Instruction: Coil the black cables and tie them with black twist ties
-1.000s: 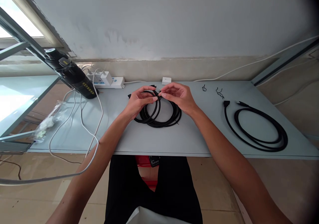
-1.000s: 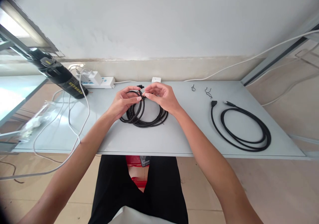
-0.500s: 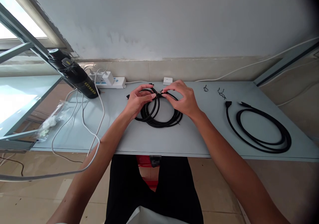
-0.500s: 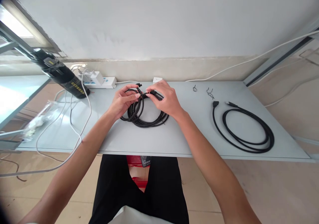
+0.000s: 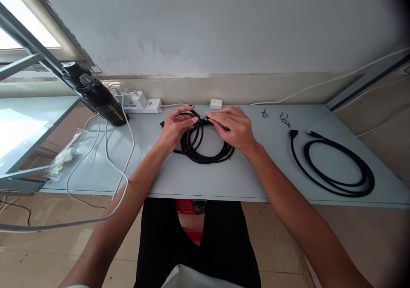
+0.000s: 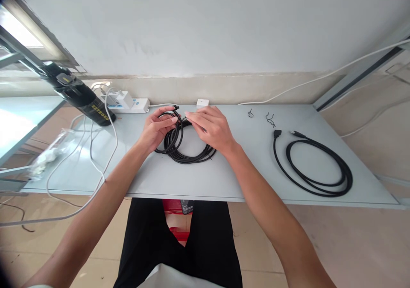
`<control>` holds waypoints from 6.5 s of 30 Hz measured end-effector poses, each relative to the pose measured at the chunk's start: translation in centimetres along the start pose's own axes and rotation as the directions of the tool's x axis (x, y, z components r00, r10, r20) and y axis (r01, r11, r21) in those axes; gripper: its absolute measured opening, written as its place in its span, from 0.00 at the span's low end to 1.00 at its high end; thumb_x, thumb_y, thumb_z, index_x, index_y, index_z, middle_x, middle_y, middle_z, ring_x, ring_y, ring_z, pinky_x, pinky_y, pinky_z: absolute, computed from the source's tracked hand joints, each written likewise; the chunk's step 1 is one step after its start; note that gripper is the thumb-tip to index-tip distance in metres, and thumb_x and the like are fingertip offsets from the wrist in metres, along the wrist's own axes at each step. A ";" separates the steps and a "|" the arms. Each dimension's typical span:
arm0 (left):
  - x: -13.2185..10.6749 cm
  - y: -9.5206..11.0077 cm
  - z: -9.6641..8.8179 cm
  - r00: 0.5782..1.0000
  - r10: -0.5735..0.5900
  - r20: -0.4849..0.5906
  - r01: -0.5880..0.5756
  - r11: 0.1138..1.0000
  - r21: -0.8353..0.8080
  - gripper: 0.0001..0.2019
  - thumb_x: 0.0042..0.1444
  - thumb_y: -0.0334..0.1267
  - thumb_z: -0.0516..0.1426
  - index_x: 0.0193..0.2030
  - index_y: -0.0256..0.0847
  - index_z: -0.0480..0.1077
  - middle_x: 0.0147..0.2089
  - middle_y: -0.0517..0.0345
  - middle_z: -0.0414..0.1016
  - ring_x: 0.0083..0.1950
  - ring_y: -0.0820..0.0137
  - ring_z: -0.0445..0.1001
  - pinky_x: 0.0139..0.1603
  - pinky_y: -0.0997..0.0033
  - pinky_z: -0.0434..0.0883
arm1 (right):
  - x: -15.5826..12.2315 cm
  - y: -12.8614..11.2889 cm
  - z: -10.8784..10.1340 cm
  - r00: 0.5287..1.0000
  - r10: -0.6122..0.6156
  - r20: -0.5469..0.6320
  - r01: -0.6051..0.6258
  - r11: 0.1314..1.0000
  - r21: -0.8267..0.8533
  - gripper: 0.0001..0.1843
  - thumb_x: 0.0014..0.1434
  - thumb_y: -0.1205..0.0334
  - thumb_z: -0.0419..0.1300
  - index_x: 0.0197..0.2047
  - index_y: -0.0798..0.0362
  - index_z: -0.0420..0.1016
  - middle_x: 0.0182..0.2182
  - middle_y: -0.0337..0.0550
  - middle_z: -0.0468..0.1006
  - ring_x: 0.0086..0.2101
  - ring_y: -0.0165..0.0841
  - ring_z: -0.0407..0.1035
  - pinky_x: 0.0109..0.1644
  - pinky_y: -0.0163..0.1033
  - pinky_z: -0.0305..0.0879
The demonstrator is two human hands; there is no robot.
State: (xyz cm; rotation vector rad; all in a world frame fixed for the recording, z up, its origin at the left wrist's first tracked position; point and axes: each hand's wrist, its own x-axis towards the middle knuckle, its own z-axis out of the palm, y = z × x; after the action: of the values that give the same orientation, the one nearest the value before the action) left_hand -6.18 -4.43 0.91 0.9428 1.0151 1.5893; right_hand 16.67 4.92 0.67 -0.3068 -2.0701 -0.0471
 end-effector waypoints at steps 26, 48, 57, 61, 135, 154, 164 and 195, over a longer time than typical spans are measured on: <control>-0.5 0.9 0.5 0.995 -0.050 0.084 0.048 0.999 0.023 0.25 0.50 0.40 0.80 0.54 0.44 0.83 0.43 0.56 0.85 0.41 0.71 0.79 0.48 0.69 0.76 | 0.0 -1.1 0.8 0.952 0.269 0.147 -0.302 0.907 0.293 0.09 0.75 0.56 0.65 0.47 0.45 0.89 0.43 0.44 0.90 0.41 0.40 0.82 0.47 0.47 0.79; -0.4 0.7 0.2 0.997 -0.038 0.062 0.037 0.999 0.023 0.25 0.50 0.41 0.81 0.54 0.45 0.83 0.41 0.59 0.83 0.39 0.73 0.78 0.46 0.70 0.75 | 1.0 -1.9 0.3 0.771 0.546 0.328 -0.625 0.546 0.558 0.21 0.64 0.39 0.75 0.41 0.48 0.85 0.46 0.48 0.87 0.47 0.42 0.82 0.48 0.47 0.82; -0.4 0.7 0.1 0.993 -0.071 0.097 0.065 0.996 0.062 0.24 0.53 0.44 0.79 0.55 0.44 0.84 0.44 0.54 0.85 0.45 0.68 0.82 0.49 0.69 0.76 | 0.6 -1.3 0.6 0.659 0.568 0.493 -0.744 0.399 0.536 0.24 0.65 0.38 0.75 0.52 0.48 0.85 0.48 0.47 0.89 0.44 0.41 0.85 0.42 0.44 0.82; -0.3 0.5 -0.2 0.993 -0.062 0.098 0.057 0.996 0.062 0.22 0.55 0.44 0.78 0.55 0.44 0.84 0.45 0.53 0.85 0.48 0.66 0.83 0.51 0.68 0.77 | 0.6 -1.3 0.7 0.652 0.547 0.525 -0.752 0.378 0.540 0.25 0.62 0.35 0.76 0.43 0.50 0.84 0.38 0.44 0.88 0.36 0.37 0.82 0.40 0.44 0.81; -0.7 -0.3 0.6 0.904 -0.262 0.339 0.176 0.949 0.263 0.26 0.66 0.55 0.69 0.66 0.47 0.82 0.64 0.44 0.84 0.71 0.52 0.77 0.72 0.50 0.72 | 1.1 -0.6 0.2 0.553 0.678 0.485 -0.732 0.116 0.672 0.24 0.52 0.39 0.82 0.37 0.47 0.82 0.46 0.45 0.83 0.56 0.43 0.76 0.63 0.47 0.74; -1.1 1.4 1.2 0.967 -0.129 0.220 0.137 0.990 -0.024 0.23 0.58 0.42 0.76 0.56 0.43 0.78 0.43 0.56 0.78 0.39 0.70 0.77 0.42 0.65 0.80 | -3.6 11.6 -8.1 0.491 0.845 -0.213 -0.870 0.460 -0.178 0.11 0.58 0.67 0.69 0.28 0.47 0.73 0.34 0.49 0.73 0.41 0.46 0.68 0.61 0.61 0.67; -2.3 2.9 2.1 0.970 0.044 0.241 -0.061 0.996 0.064 0.24 0.67 0.52 0.69 0.65 0.54 0.71 0.38 0.62 0.69 0.27 0.76 0.57 0.22 0.76 0.54 | -1.0 7.4 -4.9 0.508 0.861 0.043 -0.845 0.487 0.223 0.29 0.66 0.30 0.69 0.35 0.50 0.80 0.37 0.50 0.85 0.37 0.41 0.76 0.48 0.49 0.75; 2.7 -0.8 -5.6 0.929 0.258 -0.267 0.068 0.589 0.805 0.16 0.68 0.50 0.64 0.53 0.41 0.77 0.51 0.42 0.80 0.54 0.52 0.77 0.59 0.55 0.70 | 1.6 -2.1 -0.1 0.493 0.505 0.708 -0.744 -0.177 0.644 0.25 0.58 0.46 0.80 0.49 0.50 0.78 0.36 0.35 0.70 0.30 0.28 0.62 0.38 0.42 0.74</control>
State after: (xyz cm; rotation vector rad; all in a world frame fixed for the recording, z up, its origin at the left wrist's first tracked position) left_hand -11.68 -2.65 -1.54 1.3415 2.0996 1.3856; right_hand 15.49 3.15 2.32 -0.5545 -1.4286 1.9786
